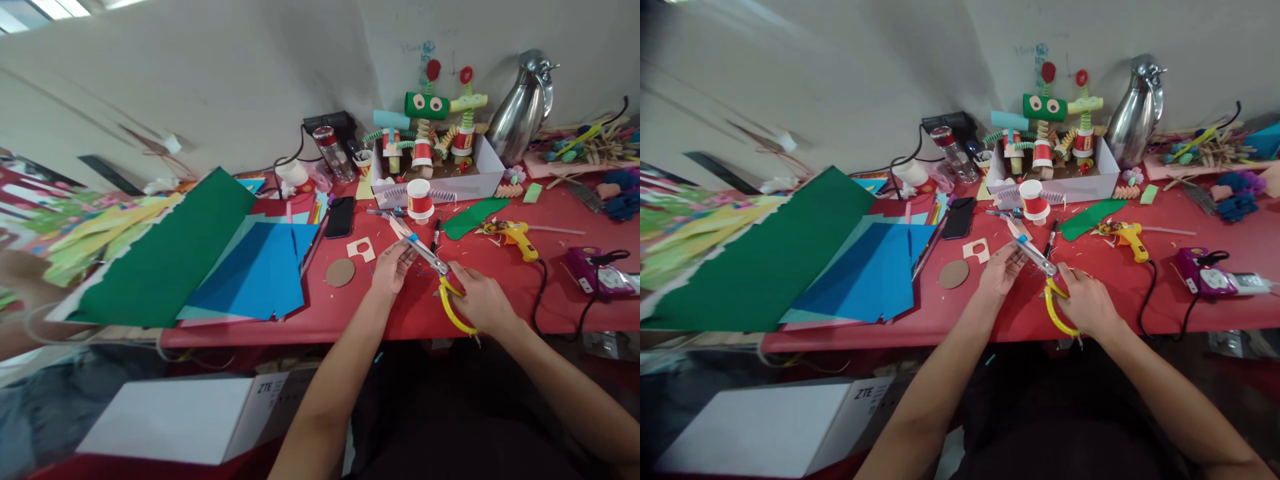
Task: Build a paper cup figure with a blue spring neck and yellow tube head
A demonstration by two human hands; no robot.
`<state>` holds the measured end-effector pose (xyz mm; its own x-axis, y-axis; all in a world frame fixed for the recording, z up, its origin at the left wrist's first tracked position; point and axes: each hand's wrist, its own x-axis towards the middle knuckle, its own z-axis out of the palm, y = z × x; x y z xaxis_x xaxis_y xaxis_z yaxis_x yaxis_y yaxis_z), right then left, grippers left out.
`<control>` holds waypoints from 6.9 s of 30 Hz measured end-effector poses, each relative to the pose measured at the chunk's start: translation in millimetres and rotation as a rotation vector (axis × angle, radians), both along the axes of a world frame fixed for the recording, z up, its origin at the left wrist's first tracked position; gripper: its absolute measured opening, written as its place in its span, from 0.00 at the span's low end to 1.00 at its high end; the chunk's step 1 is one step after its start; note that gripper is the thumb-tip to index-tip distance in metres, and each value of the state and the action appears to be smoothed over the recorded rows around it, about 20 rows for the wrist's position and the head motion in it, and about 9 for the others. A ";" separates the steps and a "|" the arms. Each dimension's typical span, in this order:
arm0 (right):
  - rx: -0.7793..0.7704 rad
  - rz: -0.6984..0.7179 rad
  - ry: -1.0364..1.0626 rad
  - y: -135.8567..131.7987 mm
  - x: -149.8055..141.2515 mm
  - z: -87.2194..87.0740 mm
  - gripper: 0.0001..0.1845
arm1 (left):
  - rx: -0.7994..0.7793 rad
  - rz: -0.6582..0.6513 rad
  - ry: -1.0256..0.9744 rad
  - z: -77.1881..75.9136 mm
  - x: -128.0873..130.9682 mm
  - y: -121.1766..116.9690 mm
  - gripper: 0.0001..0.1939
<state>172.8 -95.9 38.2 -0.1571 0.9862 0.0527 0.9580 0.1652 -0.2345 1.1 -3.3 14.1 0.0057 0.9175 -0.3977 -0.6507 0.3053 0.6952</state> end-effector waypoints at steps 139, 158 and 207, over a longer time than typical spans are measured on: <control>0.161 -0.060 0.011 -1.9 14.8 7.0 0.32 | -0.044 0.095 -0.096 9.2 3.3 0.5 0.07; 0.090 -0.067 0.065 -1.7 16.6 10.6 0.27 | 0.085 0.055 -0.079 3.5 1.8 0.0 0.05; 0.145 -0.295 -0.214 7.5 66.3 0.3 0.23 | -0.025 -0.237 -0.244 17.3 -8.3 -5.9 0.11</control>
<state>239.1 -88.4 38.5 0.1097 0.9754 0.1912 0.9940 -0.1081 -0.0191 -7.2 -9.1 31.4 0.3151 0.8692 -0.3810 -0.7061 0.4830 0.5178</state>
